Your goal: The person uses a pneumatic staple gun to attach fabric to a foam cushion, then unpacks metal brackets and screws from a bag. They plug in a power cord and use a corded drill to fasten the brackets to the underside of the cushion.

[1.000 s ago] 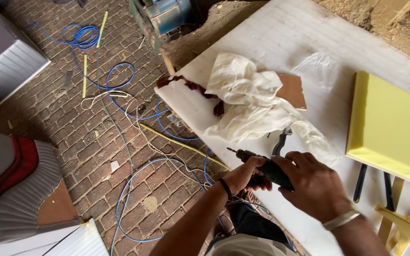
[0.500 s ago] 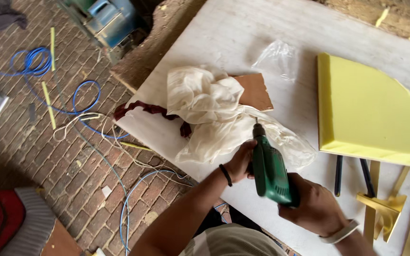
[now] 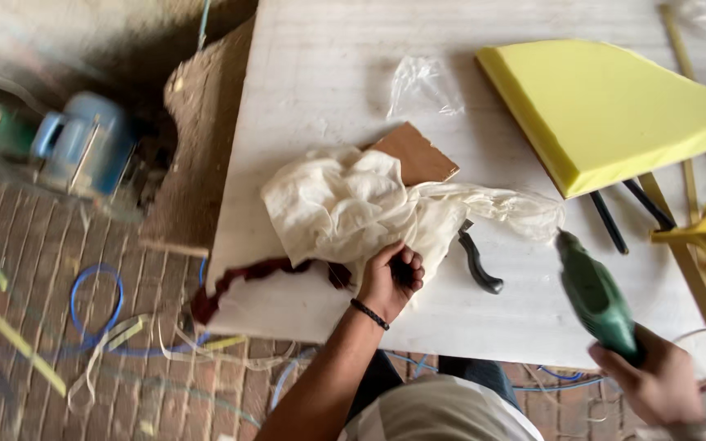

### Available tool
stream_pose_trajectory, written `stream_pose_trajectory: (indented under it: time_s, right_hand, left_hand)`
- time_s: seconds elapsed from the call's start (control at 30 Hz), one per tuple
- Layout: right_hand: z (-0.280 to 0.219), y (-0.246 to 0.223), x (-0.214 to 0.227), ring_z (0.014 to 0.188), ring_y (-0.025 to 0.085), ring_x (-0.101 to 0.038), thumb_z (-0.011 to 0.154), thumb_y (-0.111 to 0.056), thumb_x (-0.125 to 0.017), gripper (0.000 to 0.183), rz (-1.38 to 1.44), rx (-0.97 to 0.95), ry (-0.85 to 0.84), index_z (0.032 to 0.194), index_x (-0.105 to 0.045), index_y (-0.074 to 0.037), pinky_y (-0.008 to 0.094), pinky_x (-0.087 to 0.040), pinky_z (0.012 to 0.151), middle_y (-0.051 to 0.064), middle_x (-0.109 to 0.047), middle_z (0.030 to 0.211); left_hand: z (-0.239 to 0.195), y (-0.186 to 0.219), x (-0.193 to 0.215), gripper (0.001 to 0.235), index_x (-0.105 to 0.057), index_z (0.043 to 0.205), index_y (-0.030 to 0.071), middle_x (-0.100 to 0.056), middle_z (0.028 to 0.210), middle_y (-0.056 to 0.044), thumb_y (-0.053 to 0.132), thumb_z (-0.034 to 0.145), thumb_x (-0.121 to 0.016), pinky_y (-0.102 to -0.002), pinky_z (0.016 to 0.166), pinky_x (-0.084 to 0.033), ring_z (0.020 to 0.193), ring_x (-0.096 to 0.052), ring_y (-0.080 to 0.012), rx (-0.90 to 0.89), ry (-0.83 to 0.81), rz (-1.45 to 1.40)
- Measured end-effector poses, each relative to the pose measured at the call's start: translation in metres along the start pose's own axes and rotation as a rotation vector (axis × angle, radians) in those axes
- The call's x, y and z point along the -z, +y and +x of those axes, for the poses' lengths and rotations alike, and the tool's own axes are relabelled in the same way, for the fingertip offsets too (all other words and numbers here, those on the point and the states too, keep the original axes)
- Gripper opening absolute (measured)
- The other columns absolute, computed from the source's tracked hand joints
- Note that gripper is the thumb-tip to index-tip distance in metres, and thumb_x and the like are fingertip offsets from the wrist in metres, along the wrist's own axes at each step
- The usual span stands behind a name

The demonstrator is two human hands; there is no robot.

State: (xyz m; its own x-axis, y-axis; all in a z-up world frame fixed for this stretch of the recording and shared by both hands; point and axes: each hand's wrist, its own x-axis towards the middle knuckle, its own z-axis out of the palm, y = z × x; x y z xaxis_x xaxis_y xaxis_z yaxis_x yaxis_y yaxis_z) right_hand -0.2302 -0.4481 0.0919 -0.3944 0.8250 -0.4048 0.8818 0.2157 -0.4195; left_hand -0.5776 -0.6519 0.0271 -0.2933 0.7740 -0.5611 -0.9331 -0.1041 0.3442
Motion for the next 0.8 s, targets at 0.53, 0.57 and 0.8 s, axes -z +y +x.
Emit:
stream_pose_trajectory:
  time_s: [0.53,0.57,0.8]
  right_hand:
    - [-0.228,-0.011,-0.062,0.067,0.023,-0.067,0.083,-0.020,-0.071,0.038,0.813,-0.500,0.484,0.110,-0.069,0.007,0.038,-0.055,0.062,0.019,-0.078,0.090]
    - [-0.220,-0.020,-0.065,0.067,0.023,-0.067,0.083,-0.019,-0.070,0.039,0.933,-0.449,0.477,0.110,-0.068,0.008,0.038,-0.055,0.062,0.019,-0.078,0.090]
    - [-0.078,-0.090,-0.070,0.066,0.022,-0.070,0.083,-0.025,-0.071,0.037,0.705,-0.291,0.311,0.108,-0.078,0.001,0.034,-0.060,0.061,0.019,-0.078,0.083]
  left_hand:
    - [0.017,0.033,-0.009,0.029,-0.059,0.080,0.011,-0.061,0.078,-0.005,0.033,0.100,-0.060,-0.028,0.061,-0.049,0.067,-0.056,-0.0169,0.309,-0.196,0.038]
    - [0.018,0.032,-0.015,0.030,-0.061,0.081,0.010,-0.064,0.080,-0.007,0.034,0.100,-0.061,-0.029,0.061,-0.050,0.067,-0.059,-0.0179,0.302,-0.219,0.031]
    - [-0.002,0.049,-0.032,0.033,-0.073,0.096,0.006,-0.075,0.102,-0.019,0.034,0.097,-0.056,-0.038,0.071,-0.059,0.085,-0.072,-0.0268,0.164,-0.224,-0.068]
